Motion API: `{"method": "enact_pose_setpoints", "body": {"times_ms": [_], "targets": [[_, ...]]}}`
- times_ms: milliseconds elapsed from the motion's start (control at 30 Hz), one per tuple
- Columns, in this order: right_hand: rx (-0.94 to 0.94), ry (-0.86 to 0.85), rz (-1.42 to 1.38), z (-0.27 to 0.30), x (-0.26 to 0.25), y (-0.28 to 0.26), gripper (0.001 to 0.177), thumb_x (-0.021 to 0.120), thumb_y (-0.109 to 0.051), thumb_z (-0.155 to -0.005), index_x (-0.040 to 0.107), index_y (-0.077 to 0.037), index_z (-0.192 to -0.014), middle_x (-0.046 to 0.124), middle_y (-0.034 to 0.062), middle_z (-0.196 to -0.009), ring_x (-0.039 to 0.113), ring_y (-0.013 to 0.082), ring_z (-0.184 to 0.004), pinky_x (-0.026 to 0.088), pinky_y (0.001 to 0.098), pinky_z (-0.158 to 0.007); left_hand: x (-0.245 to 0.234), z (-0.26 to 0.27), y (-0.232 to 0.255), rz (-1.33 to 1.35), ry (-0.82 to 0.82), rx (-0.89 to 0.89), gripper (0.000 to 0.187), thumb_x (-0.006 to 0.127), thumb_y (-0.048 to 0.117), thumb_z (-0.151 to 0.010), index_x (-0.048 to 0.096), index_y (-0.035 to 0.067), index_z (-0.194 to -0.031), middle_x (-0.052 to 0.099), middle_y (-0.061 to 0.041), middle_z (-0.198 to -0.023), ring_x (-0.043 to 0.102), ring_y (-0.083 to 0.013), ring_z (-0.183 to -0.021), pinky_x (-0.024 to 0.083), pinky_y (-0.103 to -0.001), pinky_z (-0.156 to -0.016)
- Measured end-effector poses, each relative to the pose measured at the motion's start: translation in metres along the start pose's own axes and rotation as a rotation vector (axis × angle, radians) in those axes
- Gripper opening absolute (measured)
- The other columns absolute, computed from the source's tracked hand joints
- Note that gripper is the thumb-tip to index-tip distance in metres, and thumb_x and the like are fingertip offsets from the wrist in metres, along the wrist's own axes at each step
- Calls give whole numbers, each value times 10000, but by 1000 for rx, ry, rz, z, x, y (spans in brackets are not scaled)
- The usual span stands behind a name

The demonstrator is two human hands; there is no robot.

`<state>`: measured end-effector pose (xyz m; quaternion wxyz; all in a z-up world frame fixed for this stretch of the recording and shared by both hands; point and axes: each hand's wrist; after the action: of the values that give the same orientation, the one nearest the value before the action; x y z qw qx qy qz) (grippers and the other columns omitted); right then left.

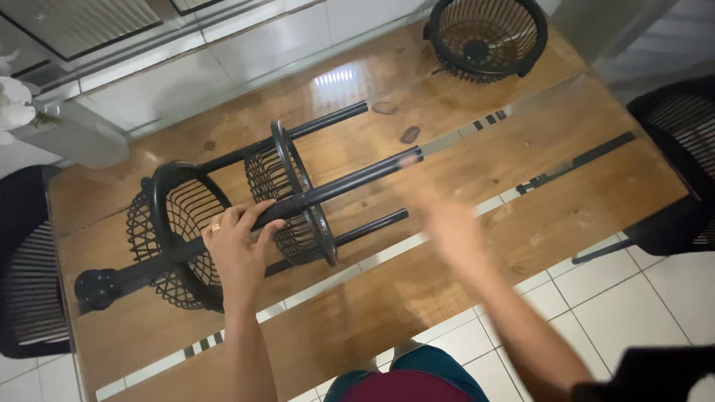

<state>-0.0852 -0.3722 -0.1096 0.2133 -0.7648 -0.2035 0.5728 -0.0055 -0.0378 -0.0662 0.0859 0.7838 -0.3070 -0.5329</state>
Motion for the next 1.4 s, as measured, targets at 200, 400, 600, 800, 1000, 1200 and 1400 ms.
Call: {"method": "enact_pose_setpoints", "body": {"times_ms": [200,400,600,800,1000,1200,1400], "targets": [[472,-110,660,-24,-69,94,1024,662,-313,-909,8,-380,-1695,699,244,-768,692,437,-673,554,541,-644,4,2,0,-18,13,-18,357,782,418,-863,787,203,-1148,681,-38,-1066,572,-276,-1102,320,-456,-1042],[423,-95,572,-23,-71,59,990,663,-269,-918,47,-362,-1688,718,254,-896,694,438,-767,548,530,-694,5,4,1,3,-1,-29,356,771,421,-886,773,214,-1176,670,-37,-1080,570,-278,-1118,321,-459,-1056],[-346,188,254,-36,-33,-32,825,679,-11,-811,388,-98,-1579,660,167,-1184,623,385,-1075,495,502,-873,7,-5,-8,-142,-76,64,464,717,508,-910,731,150,-1205,677,-59,-1076,589,-293,-1100,344,-490,-1051],[-515,111,247,-71,25,-77,658,759,-167,-791,539,-61,-1402,624,147,-1233,566,337,-1202,438,496,-1056,9,-14,-7,-224,-145,132,685,669,665,-834,699,45,-1124,681,-106,-995,612,-326,-1007,422,-491,-932],[-389,-235,363,-120,53,-50,341,814,-329,-776,651,-108,-978,716,102,-941,679,328,-944,487,470,-846,32,-15,14,-304,-47,167,878,750,818,-645,634,-4,-932,631,-140,-868,600,-330,-834,431,-483,-812],[-400,-285,429,-135,65,-40,291,797,-379,-735,688,-131,-841,729,98,-779,710,342,-756,523,478,-673,51,-20,22,-249,63,72,671,869,582,-602,620,37,-906,637,-129,-868,606,-336,-839,412,-498,-847],[-364,-464,450,-152,62,-41,243,760,-387,-769,754,-147,-812,702,159,-688,700,376,-690,531,485,-627,52,-24,21,-238,24,18,612,881,507,-595,614,34,-877,640,-135,-847,606,-338,-829,409,-502,-851]]}}
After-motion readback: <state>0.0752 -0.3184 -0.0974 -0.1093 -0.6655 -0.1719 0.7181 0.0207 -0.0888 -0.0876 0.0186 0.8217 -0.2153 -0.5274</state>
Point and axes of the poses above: each hand's wrist, its own z-axis away from the middle knuckle, its own x-axis out of the palm, y = z × x
